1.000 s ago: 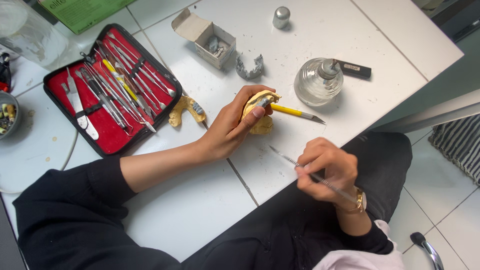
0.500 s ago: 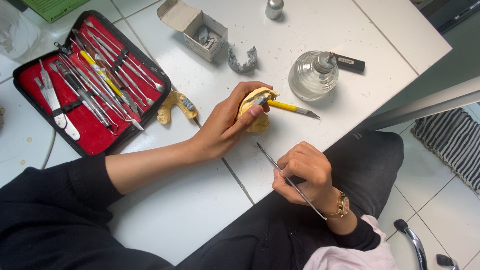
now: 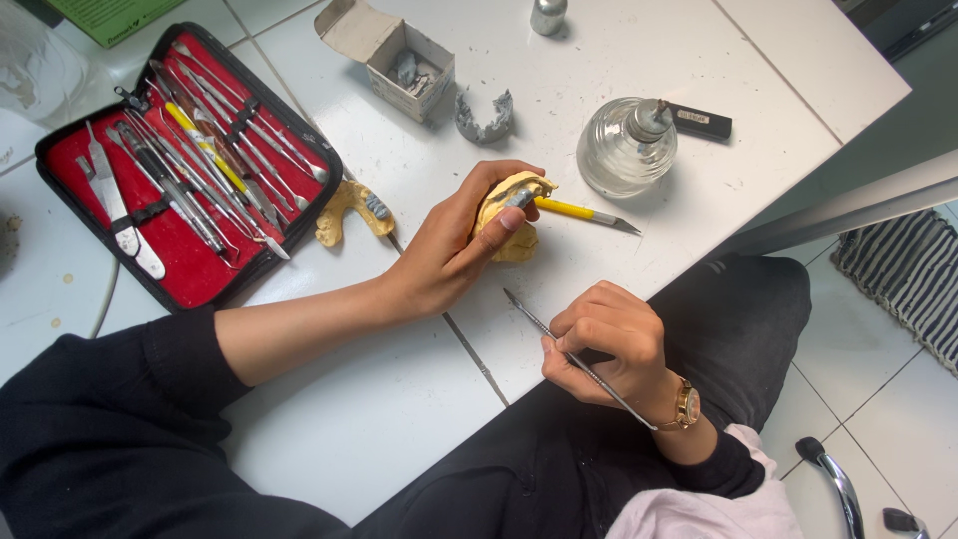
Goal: The person holds a yellow dental cast with a partial denture framework in one hand and uses a metal wax carving instrument in the other to sculpt and refine wax around the teeth, periodically dipping the instrument tip into a small glass jar on the bench to warm it before continuing to shape the wax pattern.
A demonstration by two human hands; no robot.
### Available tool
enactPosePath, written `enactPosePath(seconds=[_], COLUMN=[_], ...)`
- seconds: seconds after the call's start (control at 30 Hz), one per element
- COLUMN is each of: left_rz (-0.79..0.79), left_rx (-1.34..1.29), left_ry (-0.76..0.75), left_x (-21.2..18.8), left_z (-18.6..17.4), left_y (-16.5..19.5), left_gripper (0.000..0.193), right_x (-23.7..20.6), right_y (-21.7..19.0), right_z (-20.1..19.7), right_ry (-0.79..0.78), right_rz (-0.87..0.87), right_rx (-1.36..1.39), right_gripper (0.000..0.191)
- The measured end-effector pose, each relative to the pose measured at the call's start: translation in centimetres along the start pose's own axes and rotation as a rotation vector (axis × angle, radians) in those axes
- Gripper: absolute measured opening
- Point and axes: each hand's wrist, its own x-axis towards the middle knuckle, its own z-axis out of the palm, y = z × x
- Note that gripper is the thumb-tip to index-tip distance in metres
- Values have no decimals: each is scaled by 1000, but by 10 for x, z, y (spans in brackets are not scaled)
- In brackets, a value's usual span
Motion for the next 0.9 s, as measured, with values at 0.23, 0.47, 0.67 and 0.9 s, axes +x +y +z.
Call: enactPosePath(seconds=[0.23, 0.47, 0.67, 0.9], left_rz=[-26, -19, -39, -26], left_rx=[-23, 7, 23, 2], left_ry=[-3, -13, 1, -10], left_x=[0, 1, 1, 0], left_z=[0, -1, 0, -1], left_y=[2, 0, 0, 1], left_gripper=[54, 54, 53, 54], right_x=[2, -8, -17, -17], right_y=[-2, 9, 15, 16], right_z=[-2, -7, -8, -10], right_ry=[-1, 31, 97, 125], right_rz=[78, 181, 184, 131], right_rx=[55, 211, 181, 133], right_gripper=[23, 22, 23, 27])
